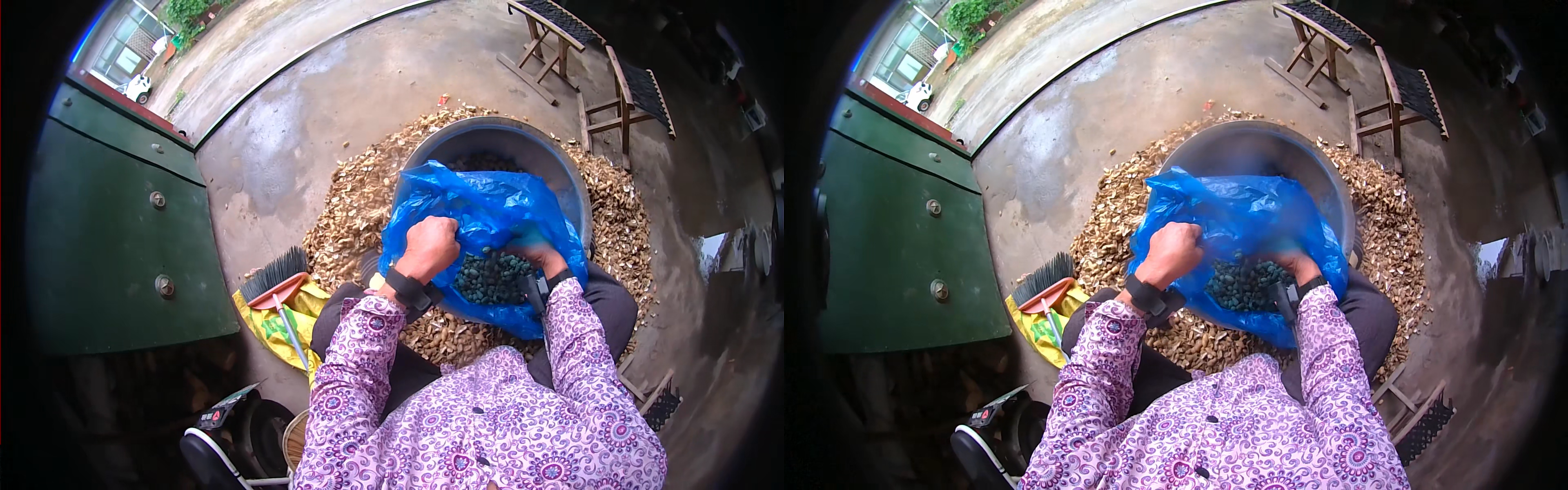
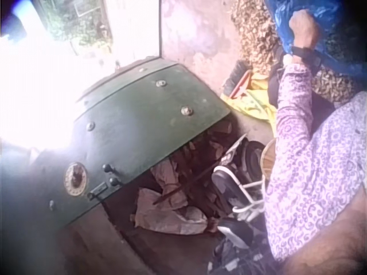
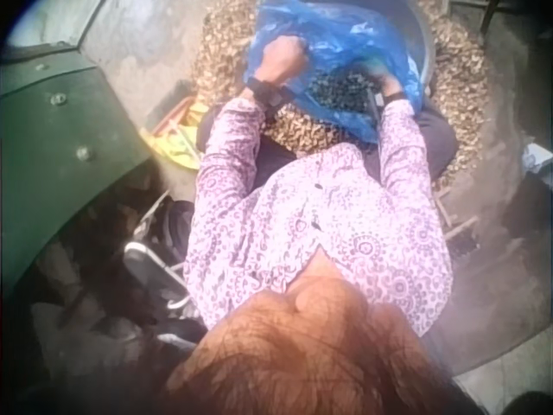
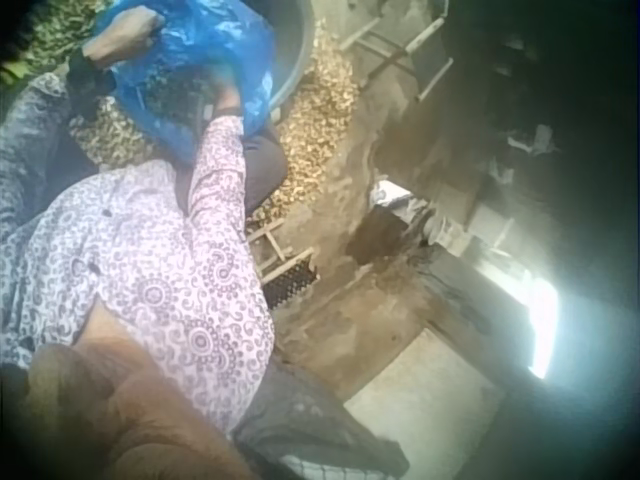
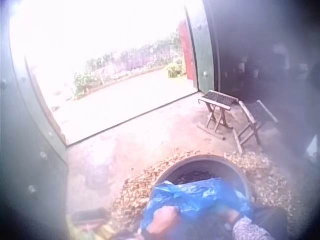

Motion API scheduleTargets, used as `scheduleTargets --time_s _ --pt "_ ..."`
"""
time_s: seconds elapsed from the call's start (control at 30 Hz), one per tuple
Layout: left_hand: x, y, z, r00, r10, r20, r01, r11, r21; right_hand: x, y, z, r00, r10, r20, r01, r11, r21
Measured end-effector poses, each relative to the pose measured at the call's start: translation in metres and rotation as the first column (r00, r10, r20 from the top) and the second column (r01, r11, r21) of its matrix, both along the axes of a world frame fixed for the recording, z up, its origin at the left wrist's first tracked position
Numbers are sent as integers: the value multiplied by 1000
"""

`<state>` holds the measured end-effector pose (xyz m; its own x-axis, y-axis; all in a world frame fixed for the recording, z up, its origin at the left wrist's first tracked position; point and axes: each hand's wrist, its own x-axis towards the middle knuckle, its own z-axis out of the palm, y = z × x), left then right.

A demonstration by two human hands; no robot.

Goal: The person sits on the ground and shells peanuts by hand, placing the kernels into a blue plastic bag and discarding the shells onto the floor. The task continues throughout the clip with repetitive hand motions.

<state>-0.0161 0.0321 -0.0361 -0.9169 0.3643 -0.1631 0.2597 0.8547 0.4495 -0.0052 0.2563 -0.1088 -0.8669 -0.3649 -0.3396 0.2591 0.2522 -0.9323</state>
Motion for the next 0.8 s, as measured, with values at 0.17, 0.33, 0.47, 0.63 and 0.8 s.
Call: scheduleTargets --time_s 0.17,0.33,0.47,0.63,0.8 --pt "1 -3 -9 996 -32 80 36 998 -49 -18 1 -13 985 144 -98 -80 876 476" --pt "-2 -3 -12 994 -85 62 90 993 -73 -21 11 -99 967 -46 -249 191 779 598" --pt "0 -4 -18 998 -69 4 69 996 -57 -15 -4 -63 974 17 -225 142 727 672" --pt "4 6 -9 991 -95 94 100 993 -56 -12 -3 -120 985 -152 -87 174 817 549" --pt "8 4 -2 981 -163 104 158 986 52 0 -16 -154 847 -54 -529 415 691 592"
